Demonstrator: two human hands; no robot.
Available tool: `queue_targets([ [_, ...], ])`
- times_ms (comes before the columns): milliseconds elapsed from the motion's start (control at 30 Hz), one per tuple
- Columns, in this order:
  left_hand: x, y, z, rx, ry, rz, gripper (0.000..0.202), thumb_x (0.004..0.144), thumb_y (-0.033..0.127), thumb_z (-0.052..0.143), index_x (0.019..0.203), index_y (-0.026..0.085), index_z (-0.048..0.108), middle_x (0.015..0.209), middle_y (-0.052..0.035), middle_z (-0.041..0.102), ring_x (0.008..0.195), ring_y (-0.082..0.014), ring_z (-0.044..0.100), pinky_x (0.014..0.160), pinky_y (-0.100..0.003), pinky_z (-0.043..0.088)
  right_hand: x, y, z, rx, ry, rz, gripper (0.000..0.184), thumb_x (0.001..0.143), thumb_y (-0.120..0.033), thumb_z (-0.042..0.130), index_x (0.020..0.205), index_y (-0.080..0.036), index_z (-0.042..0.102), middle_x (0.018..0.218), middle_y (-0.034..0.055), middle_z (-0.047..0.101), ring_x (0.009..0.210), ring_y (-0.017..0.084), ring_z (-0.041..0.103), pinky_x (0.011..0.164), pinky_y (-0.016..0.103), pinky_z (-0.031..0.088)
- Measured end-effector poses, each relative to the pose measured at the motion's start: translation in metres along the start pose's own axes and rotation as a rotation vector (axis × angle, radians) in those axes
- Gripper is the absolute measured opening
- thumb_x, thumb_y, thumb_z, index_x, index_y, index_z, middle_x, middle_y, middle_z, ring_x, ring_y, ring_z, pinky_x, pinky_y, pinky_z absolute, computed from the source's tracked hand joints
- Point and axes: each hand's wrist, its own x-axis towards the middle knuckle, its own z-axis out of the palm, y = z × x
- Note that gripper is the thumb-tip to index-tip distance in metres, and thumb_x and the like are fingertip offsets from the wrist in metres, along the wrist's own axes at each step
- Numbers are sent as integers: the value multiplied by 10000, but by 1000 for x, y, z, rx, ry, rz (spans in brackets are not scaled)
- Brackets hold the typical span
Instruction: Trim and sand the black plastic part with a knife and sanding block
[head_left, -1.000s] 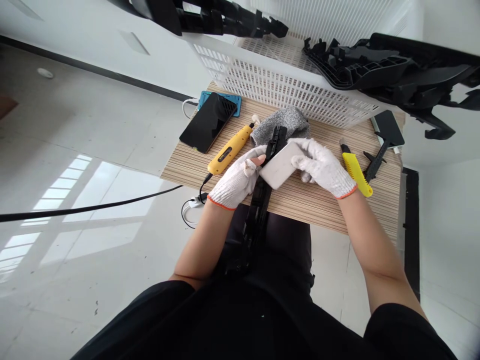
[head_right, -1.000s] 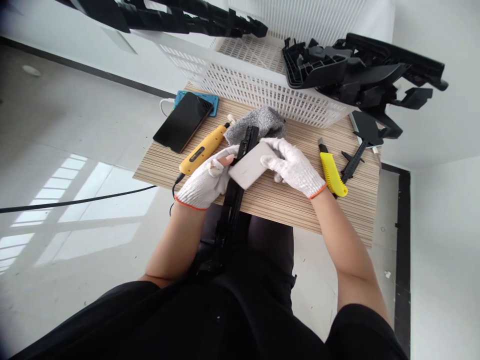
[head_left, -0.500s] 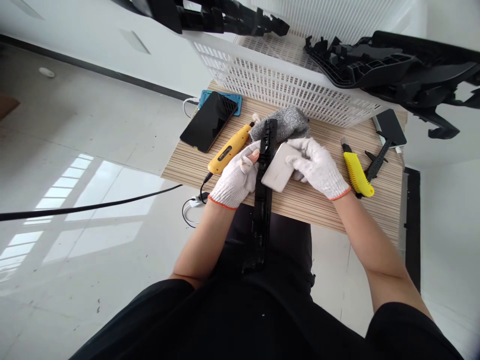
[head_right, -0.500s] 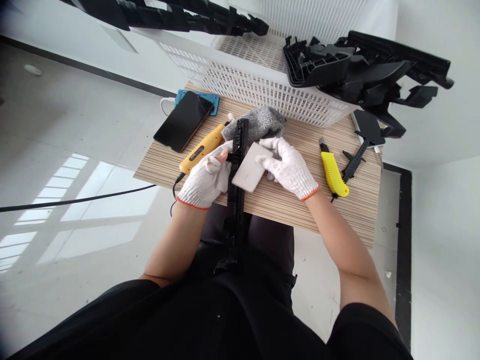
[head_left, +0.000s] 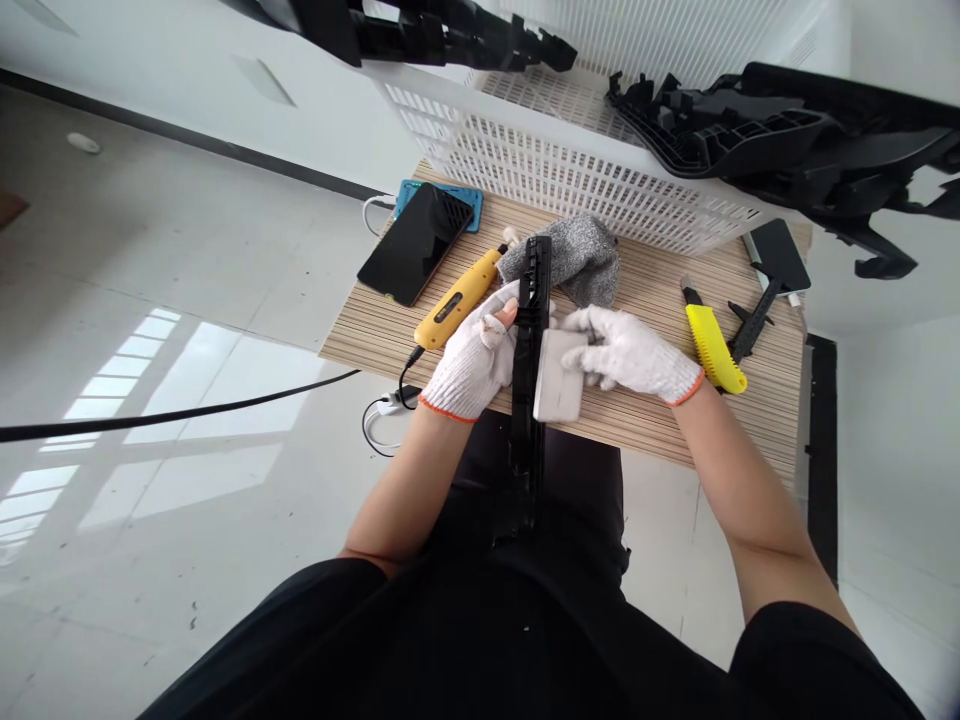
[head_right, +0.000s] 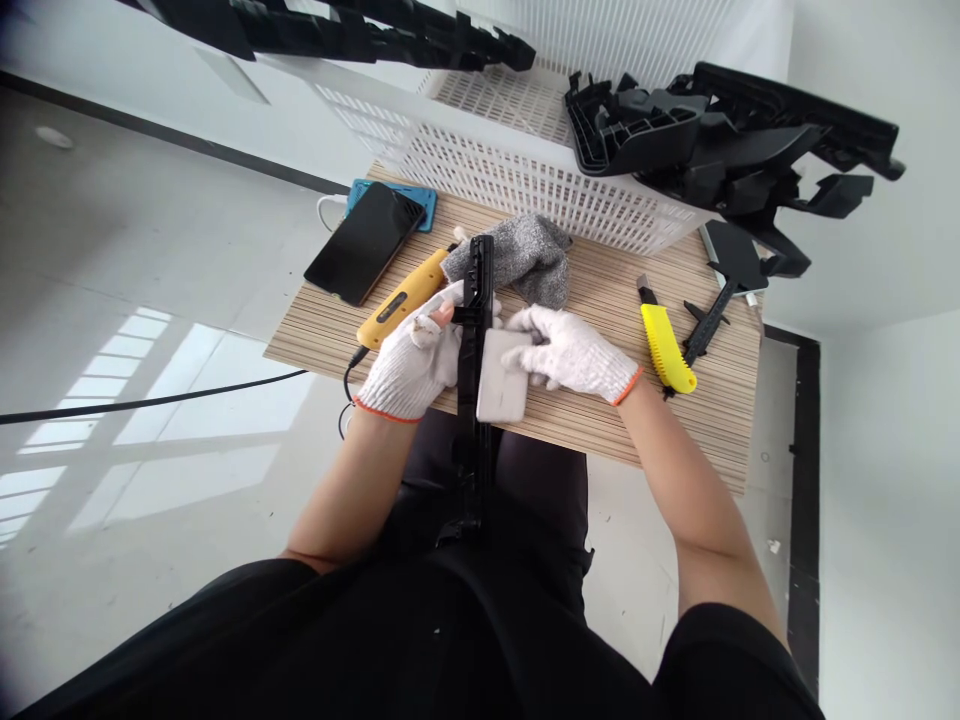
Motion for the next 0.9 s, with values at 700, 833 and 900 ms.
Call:
queue_targets([
  [700, 2, 1, 1, -48, 48, -12, 250, 865, 395, 777, 1026, 205, 752, 1297, -126, 784, 1445, -366, 623, 1142, -467, 597, 3, 8, -2, 129, 105, -135, 458, 805, -289, 890, 1198, -213, 668, 1076, 39, 753, 796, 162, 755, 573, 252, 691],
  [833, 4, -3, -2, -126, 56, -2, 240, 829, 362, 827, 994, 211, 743, 1271, -124, 792, 1455, -383, 621, 1170, -489, 590, 3, 8, -2, 123, 128, -125, 510, 787, -306, 903, 1225, -213, 657, 1101, 44, 746, 790, 167, 753, 561, 263, 691],
  [900, 4, -4, -3, -127, 54, -26, 239, 855, 381, 811, 1012, 216, 738, 1240, -118, 798, 1438, -385, 639, 1150, -502, 608, 2, 7, 0, 82, -12, -30, 471, 757, -255, 914, 1157, -209, 669, 1067, 47, 745, 777, 172, 752, 558, 272, 695],
])
